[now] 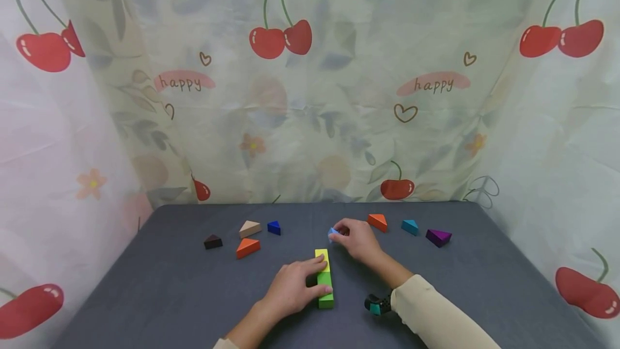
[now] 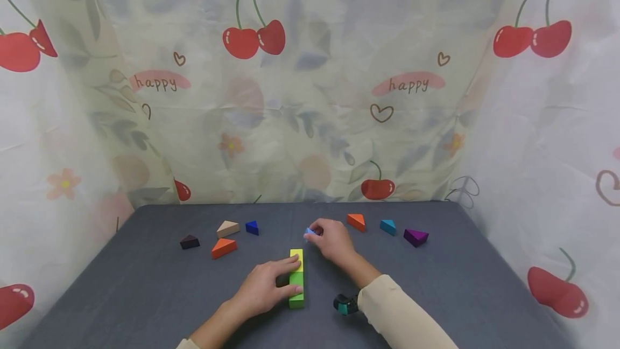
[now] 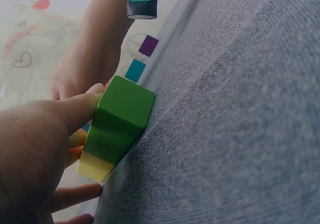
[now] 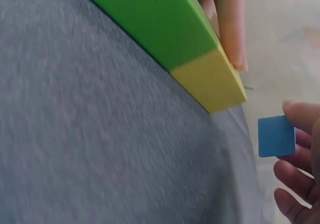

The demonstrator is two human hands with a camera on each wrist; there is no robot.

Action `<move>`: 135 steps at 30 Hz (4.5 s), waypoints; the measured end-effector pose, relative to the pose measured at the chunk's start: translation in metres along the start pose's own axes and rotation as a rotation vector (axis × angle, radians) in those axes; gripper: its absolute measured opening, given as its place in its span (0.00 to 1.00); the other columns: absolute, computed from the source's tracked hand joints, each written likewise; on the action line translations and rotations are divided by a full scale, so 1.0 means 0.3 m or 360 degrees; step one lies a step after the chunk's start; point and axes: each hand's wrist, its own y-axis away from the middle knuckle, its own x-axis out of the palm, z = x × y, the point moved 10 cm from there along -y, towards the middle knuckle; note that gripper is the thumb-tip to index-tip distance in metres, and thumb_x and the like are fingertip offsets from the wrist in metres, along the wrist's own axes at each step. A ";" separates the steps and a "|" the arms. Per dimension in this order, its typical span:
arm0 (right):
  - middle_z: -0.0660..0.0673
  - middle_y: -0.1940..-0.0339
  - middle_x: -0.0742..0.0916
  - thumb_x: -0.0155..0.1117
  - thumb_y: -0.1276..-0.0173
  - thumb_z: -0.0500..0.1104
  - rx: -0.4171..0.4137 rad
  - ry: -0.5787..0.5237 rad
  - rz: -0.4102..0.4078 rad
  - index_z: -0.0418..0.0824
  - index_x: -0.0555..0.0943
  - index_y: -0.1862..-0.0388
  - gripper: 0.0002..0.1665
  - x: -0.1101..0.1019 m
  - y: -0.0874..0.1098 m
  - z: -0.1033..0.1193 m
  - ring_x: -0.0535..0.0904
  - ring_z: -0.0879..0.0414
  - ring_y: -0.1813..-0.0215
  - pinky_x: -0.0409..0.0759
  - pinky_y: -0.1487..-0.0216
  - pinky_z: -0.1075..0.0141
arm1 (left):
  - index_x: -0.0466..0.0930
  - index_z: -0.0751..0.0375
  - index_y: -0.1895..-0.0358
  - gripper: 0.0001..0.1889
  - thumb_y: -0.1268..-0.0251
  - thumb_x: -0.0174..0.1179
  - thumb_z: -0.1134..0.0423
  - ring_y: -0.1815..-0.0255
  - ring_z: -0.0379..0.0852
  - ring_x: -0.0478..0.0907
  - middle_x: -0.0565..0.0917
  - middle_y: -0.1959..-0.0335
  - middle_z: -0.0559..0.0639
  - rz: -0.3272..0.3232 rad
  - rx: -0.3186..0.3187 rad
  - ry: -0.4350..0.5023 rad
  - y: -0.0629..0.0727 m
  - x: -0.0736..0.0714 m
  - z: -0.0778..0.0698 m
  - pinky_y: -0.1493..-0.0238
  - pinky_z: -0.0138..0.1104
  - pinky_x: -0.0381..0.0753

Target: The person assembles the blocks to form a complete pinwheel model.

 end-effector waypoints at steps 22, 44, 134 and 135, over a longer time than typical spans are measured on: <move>0.55 0.76 0.82 0.69 0.36 0.49 0.0181 -0.0059 0.0140 0.45 0.86 0.69 0.09 0.102 0.026 -0.019 0.73 0.59 0.74 0.72 0.71 0.64 | 0.74 0.47 0.33 0.34 0.40 0.60 0.36 0.36 0.49 0.72 0.71 0.32 0.37 0.0043 0.0004 0.0040 0.002 0.005 -0.001 0.41 0.56 0.68; 0.55 0.74 0.85 0.70 0.37 0.45 0.0182 -0.0122 0.0133 0.47 0.87 0.71 0.05 0.111 0.020 0.001 0.75 0.60 0.72 0.74 0.69 0.63 | 0.74 0.47 0.33 0.33 0.39 0.60 0.36 0.36 0.50 0.71 0.71 0.33 0.37 0.0044 0.0006 0.0029 -0.007 -0.003 -0.004 0.42 0.57 0.68; 0.38 0.47 0.84 0.66 0.33 0.38 0.0147 0.0390 0.0162 0.40 0.84 0.47 0.16 -0.171 -0.070 -0.311 0.77 0.41 0.45 0.73 0.44 0.46 | 0.75 0.43 0.34 0.33 0.41 0.62 0.36 0.35 0.50 0.71 0.71 0.33 0.34 0.0070 -0.0066 0.0076 0.000 0.013 0.011 0.39 0.56 0.65; 0.38 0.46 0.83 0.66 0.33 0.38 0.0143 0.0397 0.0176 0.40 0.84 0.46 0.16 -0.170 -0.069 -0.312 0.77 0.41 0.44 0.73 0.43 0.46 | 0.75 0.43 0.34 0.32 0.41 0.61 0.36 0.35 0.50 0.71 0.71 0.33 0.35 0.0069 -0.0064 0.0077 0.000 0.013 0.010 0.39 0.56 0.66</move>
